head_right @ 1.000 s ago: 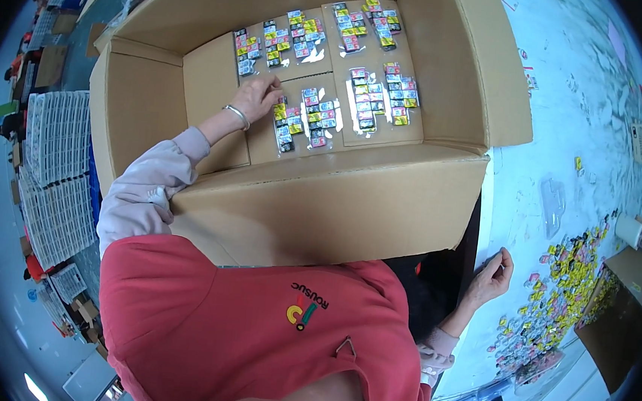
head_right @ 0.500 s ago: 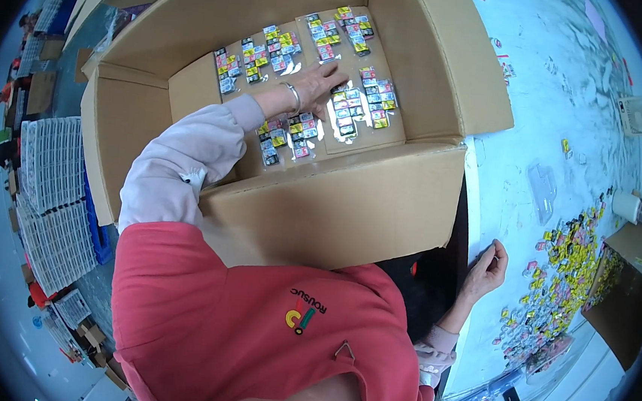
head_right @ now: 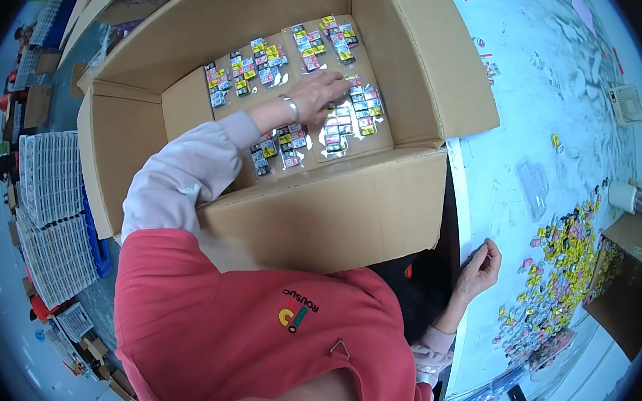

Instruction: Sorting small colorful plastic keycaps and organizing them into rows within a shipping box.

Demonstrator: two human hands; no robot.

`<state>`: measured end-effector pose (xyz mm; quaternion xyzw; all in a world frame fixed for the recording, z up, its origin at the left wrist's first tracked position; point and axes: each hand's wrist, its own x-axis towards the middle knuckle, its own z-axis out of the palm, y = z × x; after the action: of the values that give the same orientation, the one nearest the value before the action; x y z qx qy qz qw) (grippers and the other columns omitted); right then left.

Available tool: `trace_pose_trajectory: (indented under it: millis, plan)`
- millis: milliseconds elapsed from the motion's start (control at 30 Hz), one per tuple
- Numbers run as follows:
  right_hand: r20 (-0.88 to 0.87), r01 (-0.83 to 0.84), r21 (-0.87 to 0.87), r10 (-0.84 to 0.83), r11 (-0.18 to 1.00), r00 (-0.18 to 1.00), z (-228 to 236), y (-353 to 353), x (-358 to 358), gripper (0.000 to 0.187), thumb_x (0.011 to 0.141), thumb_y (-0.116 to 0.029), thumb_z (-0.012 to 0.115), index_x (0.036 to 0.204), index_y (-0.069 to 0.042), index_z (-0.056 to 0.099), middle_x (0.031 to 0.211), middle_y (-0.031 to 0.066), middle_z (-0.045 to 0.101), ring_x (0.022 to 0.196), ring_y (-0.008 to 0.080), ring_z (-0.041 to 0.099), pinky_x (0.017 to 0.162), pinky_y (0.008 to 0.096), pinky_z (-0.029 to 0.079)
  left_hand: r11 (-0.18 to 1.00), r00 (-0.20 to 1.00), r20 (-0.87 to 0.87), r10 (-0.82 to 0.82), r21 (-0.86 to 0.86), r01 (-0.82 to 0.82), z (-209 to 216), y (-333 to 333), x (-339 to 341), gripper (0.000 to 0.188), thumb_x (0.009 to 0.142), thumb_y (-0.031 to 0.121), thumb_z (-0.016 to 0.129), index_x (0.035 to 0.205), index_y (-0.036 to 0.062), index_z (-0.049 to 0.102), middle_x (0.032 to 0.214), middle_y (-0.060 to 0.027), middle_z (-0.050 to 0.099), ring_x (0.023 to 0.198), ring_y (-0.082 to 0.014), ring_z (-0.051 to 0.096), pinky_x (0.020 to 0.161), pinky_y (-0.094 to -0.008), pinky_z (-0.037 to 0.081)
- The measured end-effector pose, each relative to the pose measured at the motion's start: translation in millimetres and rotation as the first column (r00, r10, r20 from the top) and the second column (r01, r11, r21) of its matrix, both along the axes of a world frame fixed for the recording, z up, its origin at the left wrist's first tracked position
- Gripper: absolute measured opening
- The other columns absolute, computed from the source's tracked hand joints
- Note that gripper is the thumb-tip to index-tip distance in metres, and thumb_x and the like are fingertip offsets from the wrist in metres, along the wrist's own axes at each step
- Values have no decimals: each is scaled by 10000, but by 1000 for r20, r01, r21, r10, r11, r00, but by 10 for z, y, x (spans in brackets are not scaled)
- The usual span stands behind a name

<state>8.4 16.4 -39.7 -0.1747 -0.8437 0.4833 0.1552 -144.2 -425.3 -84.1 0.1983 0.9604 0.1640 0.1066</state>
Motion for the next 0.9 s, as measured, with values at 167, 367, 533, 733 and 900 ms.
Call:
trace_pose_trajectory:
  millis: [167, 367, 533, 733, 900]
  plan:
    - [-55, -3, 121, 10, 993, 998, -155, 131, 10, 141, 916, -113, 554, 997, -19, 621, 605, -77, 457, 484, 0, 337, 433, 170, 234, 972, 925, 375, 64, -233, 27, 189, 230, -106, 759, 553, 36, 781, 1240, 157, 482, 1258, -140, 455, 1153, -313, 469, 935, -426, 424]
    - [2, 13, 62, -13, 998, 1000, -37, 53, 45, 140, 912, -97, 555, 991, -1, 621, 678, -57, 500, 529, 6, 360, 467, 164, 269, 987, 958, 266, 110, -140, -75, 186, -111, -78, 679, 535, 33, 792, 1162, 94, 540, 1136, -164, 539, 1096, -333, 518, 894, -355, 471]
    - [48, 20, 70, -23, 997, 999, 0, 3, 7, 141, 907, -80, 555, 986, 18, 619, 738, -42, 533, 579, 14, 382, 506, 159, 304, 915, 837, 373, 400, -210, -344, 175, -284, -49, 304, 814, 236, 642, 1026, 31, 571, 1056, -239, 613, 993, -364, 598, 863, -394, 475]
    - [23, 9, 62, -10, 998, 1000, -2, -11, -2, 141, 906, -81, 561, 990, 17, 619, 733, -40, 534, 581, 14, 390, 504, 160, 310, 883, 826, 348, 444, -15, -468, -132, -217, -56, 249, 786, 205, 676, 964, 59, 583, 991, -189, 637, 947, -348, 612, 807, -397, 489]
    - [30, 32, 34, -33, 999, 999, 16, -35, 6, 144, 909, -89, 564, 994, 15, 618, 710, -34, 532, 569, 20, 400, 494, 163, 310, 679, 588, 591, 552, 90, -729, -3, -247, -31, 246, 749, 104, 656, 979, 71, 576, 930, -189, 643, 896, -308, 644, 766, -373, 520]
